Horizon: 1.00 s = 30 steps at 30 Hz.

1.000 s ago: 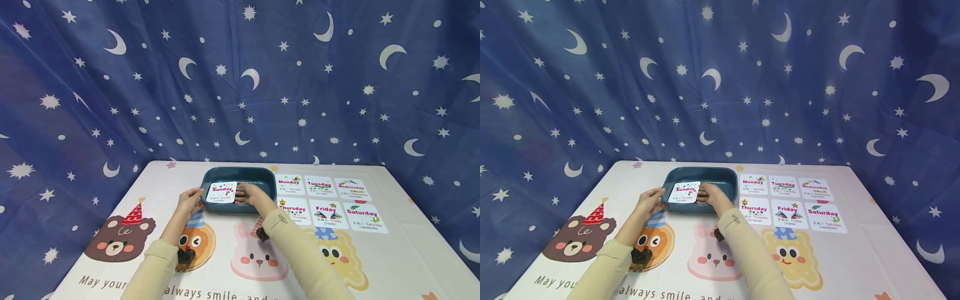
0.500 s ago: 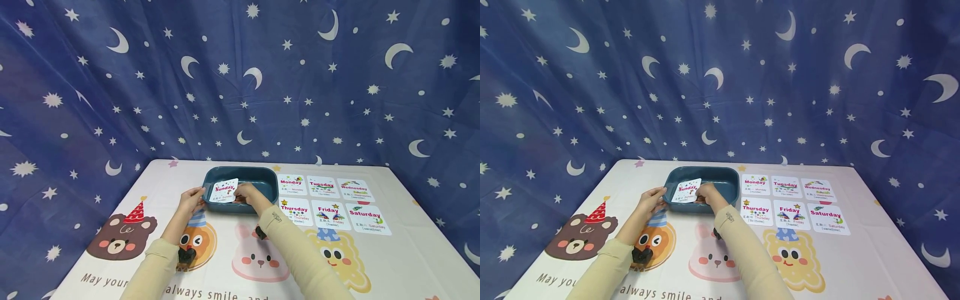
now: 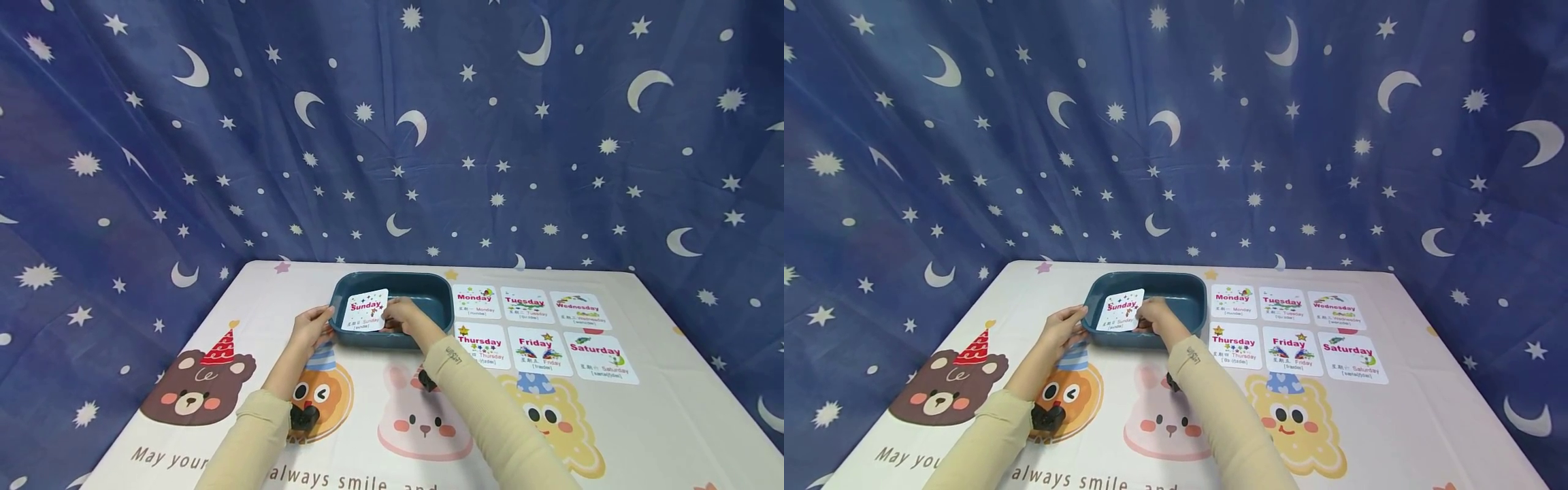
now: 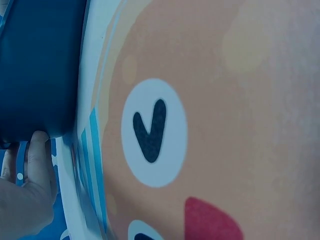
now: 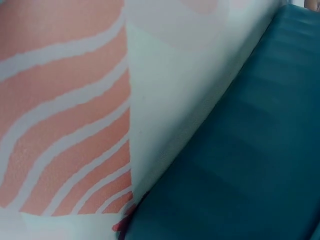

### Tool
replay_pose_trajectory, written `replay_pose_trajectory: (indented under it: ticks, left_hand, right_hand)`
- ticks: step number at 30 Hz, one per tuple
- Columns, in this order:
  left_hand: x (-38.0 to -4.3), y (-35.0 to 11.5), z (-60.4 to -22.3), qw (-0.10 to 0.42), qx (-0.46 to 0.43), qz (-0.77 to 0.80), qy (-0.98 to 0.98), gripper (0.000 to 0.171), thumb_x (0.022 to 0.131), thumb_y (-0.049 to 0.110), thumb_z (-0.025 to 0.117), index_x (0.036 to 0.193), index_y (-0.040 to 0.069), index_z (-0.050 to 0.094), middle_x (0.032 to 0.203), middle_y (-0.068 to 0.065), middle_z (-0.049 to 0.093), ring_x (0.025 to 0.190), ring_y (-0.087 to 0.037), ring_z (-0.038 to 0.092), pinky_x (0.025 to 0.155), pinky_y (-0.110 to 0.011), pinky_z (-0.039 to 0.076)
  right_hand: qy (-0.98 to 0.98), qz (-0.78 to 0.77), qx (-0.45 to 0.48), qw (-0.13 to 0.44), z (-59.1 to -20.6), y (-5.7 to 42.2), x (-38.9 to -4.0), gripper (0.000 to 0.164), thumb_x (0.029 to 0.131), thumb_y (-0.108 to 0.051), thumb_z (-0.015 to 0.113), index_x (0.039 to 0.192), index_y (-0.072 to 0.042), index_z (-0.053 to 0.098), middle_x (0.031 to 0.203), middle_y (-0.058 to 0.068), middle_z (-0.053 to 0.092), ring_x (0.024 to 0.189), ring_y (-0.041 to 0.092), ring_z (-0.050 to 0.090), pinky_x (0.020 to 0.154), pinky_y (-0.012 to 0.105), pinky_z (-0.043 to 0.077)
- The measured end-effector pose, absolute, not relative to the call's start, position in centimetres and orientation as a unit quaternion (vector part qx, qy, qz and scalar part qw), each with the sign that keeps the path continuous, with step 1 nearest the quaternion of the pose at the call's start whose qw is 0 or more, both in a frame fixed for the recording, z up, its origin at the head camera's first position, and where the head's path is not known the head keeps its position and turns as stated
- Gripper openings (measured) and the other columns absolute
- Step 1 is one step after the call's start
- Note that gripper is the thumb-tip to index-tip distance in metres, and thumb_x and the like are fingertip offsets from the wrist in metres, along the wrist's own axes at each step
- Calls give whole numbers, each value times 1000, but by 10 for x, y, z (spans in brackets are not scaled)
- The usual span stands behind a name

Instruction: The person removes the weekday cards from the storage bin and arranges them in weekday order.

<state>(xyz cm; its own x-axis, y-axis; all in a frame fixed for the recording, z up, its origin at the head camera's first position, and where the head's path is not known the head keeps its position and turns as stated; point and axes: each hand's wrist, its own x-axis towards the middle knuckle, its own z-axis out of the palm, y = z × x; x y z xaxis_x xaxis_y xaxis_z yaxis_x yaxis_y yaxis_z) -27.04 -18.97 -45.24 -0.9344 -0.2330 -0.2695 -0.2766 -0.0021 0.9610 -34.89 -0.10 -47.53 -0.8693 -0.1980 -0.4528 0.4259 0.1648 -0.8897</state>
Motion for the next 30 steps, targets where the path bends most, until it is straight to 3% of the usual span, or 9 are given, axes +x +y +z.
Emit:
replay_pose_trajectory:
  ticks: [3,8,11,14,19,26,30]
  left_hand:
    - [-270,-189,-453,17,-178,685,706,43,96,19,53,133,-4,48,127,-22,52,75,-9,61,73,-24,58]
    - [-270,-190,-454,12,-178,691,701,43,96,19,55,131,-4,49,121,-19,55,70,-7,60,70,-22,58]
    - [-269,-190,-454,14,-181,691,699,42,96,19,54,131,-5,49,120,-19,55,68,-6,59,70,-22,58]
    - [-268,-190,-455,14,-188,690,699,41,96,19,54,130,-3,50,117,-17,57,66,-5,58,72,-24,58]
    - [-270,-190,-454,13,-190,690,699,42,95,20,55,130,-3,51,112,-12,59,64,-4,58,71,-23,57]
    - [-271,-187,-453,5,-183,679,711,41,96,21,54,130,-2,52,117,-17,58,66,-4,57,70,-22,57]
    - [-269,-186,-454,-8,-175,663,728,39,97,21,54,128,-3,53,117,-18,57,67,-4,57,73,-26,58]
  right_hand:
    - [727,-637,84,240,-445,1,-325,29,87,9,53,115,4,49,81,12,51,49,12,45,58,24,58]
    - [718,-648,74,241,-462,4,-339,29,83,10,56,111,4,51,87,17,52,52,15,48,64,31,60]
    - [713,-651,79,248,-461,6,-339,35,83,10,56,117,2,51,89,18,53,54,16,48,68,35,60]
    - [715,-647,91,247,-447,7,-327,40,85,10,52,123,2,46,88,15,51,54,14,45,65,31,60]
    - [701,-664,81,246,-429,15,-315,34,86,10,50,118,1,42,88,11,44,54,13,43,52,22,55]
    - [711,-657,75,239,-422,24,-312,47,88,6,51,134,2,39,102,11,46,59,14,44,55,22,55]
    - [710,-660,77,231,-420,25,-310,41,87,6,51,128,2,44,94,9,48,59,13,45,58,24,57]
